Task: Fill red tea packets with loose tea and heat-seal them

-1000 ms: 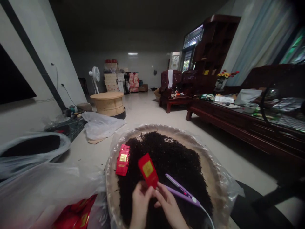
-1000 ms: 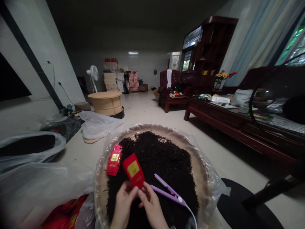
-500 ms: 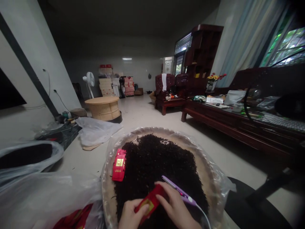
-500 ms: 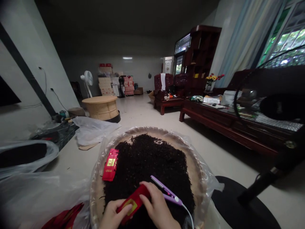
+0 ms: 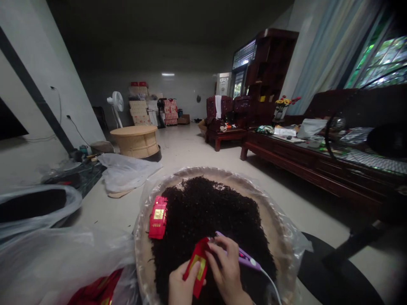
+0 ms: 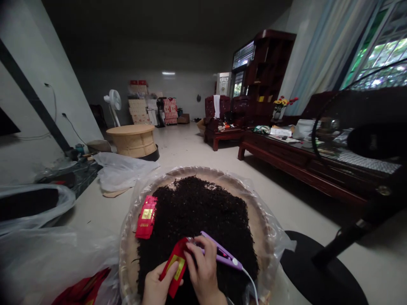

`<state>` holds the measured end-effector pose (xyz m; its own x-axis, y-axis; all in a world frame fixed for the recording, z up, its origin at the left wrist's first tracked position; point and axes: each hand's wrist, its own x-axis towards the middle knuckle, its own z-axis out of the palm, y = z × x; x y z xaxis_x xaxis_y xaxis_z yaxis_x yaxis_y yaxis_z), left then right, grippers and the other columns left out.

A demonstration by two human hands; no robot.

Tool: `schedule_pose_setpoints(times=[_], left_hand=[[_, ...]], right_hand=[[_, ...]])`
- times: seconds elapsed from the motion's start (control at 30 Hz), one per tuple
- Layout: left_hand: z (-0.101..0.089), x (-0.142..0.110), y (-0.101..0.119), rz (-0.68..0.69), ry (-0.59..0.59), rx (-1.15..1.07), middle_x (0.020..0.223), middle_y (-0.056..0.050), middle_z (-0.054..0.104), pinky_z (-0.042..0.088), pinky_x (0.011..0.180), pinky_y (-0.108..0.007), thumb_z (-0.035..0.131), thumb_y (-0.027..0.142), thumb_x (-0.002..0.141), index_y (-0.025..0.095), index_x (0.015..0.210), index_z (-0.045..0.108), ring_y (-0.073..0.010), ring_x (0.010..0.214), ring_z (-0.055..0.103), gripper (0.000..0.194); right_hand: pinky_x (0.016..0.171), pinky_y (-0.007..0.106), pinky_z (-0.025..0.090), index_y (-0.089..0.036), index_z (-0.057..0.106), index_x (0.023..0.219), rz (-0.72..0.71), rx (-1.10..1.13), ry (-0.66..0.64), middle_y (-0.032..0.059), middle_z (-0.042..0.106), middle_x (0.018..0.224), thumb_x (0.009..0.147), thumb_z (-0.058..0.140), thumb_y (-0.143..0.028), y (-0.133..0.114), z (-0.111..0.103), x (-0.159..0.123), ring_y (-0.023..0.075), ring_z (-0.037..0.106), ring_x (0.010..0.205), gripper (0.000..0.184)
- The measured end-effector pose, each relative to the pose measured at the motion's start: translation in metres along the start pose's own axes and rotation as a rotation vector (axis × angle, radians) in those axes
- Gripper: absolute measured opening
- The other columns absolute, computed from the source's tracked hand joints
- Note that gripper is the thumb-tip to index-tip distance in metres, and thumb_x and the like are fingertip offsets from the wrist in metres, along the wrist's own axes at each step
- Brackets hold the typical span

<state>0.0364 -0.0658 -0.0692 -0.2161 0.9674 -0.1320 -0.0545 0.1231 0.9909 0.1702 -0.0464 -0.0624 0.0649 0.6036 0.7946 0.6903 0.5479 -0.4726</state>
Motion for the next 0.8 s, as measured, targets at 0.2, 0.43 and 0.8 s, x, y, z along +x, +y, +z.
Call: schedule_pose_setpoints(times=[0.2, 0.43, 0.8], left_hand=[[-0.012, 0.002, 0.01, 0.178, -0.14, 0.279, 0.073, -0.005, 0.077, 0.055, 0.058, -0.025, 0.061, 0.06, 0.073, 0.02, 0.091, 0.078, -0.0198, 0.057, 0.066, 0.047], [-0.02, 0.006, 0.017, 0.18, -0.213, 0.259, 0.078, -0.005, 0.076, 0.055, 0.056, -0.026, 0.057, 0.054, 0.079, 0.02, 0.103, 0.075, -0.0187, 0.058, 0.065, 0.046], [-0.027, 0.014, 0.037, 0.236, -0.372, 0.405, 0.1, -0.008, 0.076, 0.049, 0.093, -0.038, 0.059, 0.046, 0.078, 0.025, 0.098, 0.076, -0.0264, 0.1, 0.064, 0.033]], right_hand=[[0.064, 0.034, 0.05, -0.024, 0.067, 0.083, -0.05, 0.091, -0.191, 0.0054, 0.063, 0.076, 0.091, 0.047, -0.015, -0.001, -0.015, 0.015, 0.0194, 0.056, 0.071, 0.023], [0.098, 0.05, 0.037, -0.028, 0.067, 0.101, 0.095, 0.246, -0.519, 0.0021, 0.07, 0.081, 0.089, 0.049, -0.019, -0.01, -0.035, 0.029, 0.02, 0.064, 0.078, 0.023], [0.094, 0.042, 0.039, -0.023, 0.065, 0.083, 0.135, 0.351, -0.676, 0.0008, 0.065, 0.075, 0.089, 0.053, -0.025, -0.008, -0.044, 0.033, 0.0182, 0.057, 0.074, 0.014]])
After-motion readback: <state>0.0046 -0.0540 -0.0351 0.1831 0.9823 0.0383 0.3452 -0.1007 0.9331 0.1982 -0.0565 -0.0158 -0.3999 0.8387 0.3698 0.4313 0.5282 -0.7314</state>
